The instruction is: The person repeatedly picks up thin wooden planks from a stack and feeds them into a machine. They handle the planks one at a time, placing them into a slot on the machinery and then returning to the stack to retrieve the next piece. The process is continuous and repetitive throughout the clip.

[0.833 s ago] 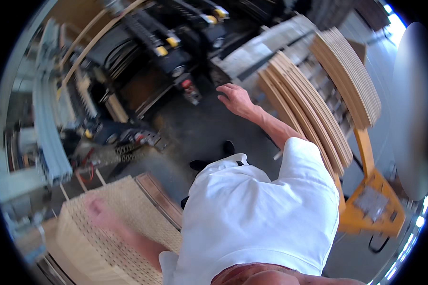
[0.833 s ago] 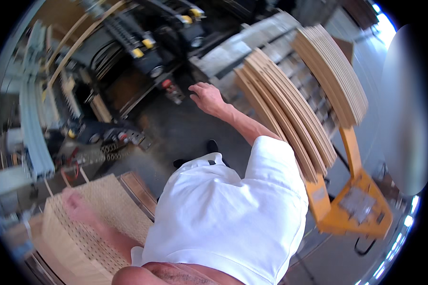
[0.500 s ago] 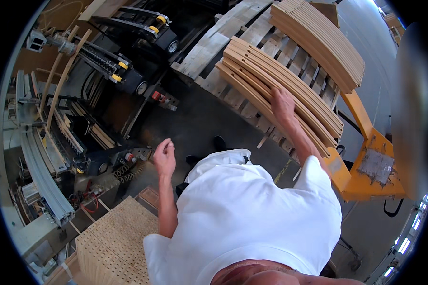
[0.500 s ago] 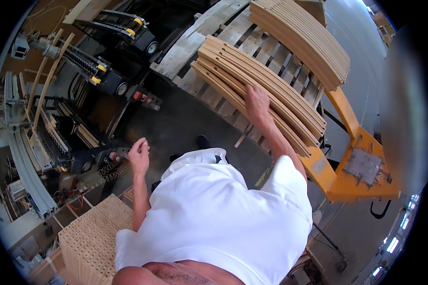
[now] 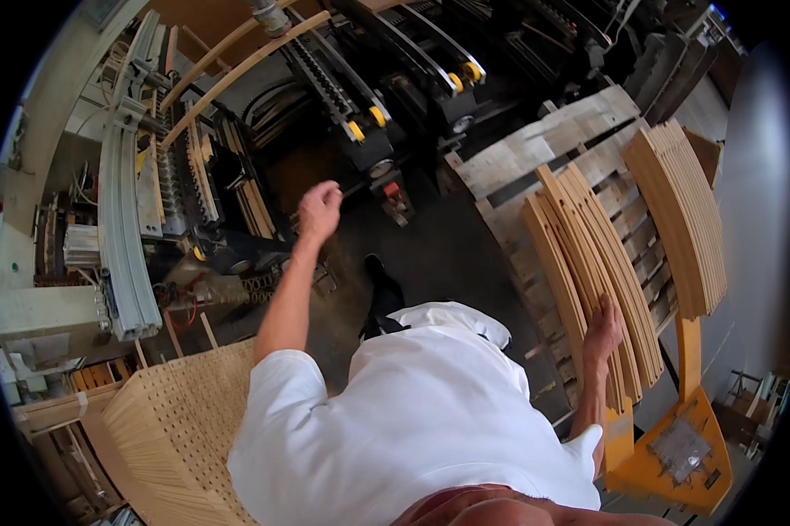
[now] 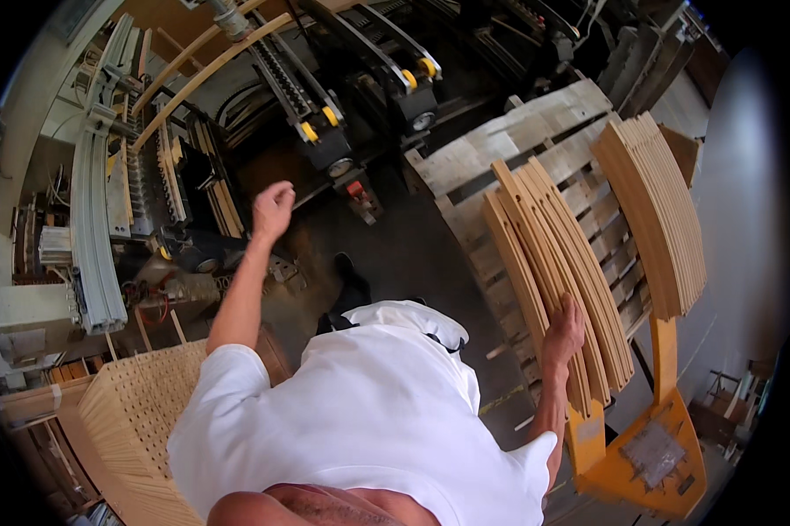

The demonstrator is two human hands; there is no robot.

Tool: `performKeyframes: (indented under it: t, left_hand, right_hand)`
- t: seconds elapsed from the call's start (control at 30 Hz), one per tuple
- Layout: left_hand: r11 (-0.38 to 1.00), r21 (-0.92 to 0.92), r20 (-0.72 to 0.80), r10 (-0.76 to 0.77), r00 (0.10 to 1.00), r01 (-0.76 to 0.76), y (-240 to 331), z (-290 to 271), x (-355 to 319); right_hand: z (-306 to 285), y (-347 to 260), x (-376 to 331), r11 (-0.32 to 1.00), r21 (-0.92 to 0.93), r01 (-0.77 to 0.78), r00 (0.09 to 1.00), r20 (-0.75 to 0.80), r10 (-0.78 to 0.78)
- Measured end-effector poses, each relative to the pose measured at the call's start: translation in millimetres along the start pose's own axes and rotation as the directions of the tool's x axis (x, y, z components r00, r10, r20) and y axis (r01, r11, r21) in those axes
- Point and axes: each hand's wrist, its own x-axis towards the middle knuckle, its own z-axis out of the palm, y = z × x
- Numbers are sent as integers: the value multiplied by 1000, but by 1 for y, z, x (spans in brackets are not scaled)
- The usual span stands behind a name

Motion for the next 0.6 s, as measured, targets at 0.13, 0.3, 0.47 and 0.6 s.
performKeyframes:
  t: [0.13, 0.3, 0.47, 0.6]
  left_hand:
    - [959, 278, -209, 120, 971, -58, -59, -57, 136]
    - [802, 593, -111, -5, 994, 70, -117, -132, 307]
    - [657, 723, -87, -222, 971, 215, -124, -160, 405]
    - [660, 748, -31, -65, 997, 66, -143, -157, 409]
  right_hand:
    - [-2, -77, 37, 993, 97, -70, 998, 5, 70]
    - [29, -179, 82, 924, 379, -45, 999, 18, 41]
    - [30, -306, 148, 938, 303, 166, 978, 73, -197]
    - [56, -382, 211, 877, 277, 392, 898, 93, -431]
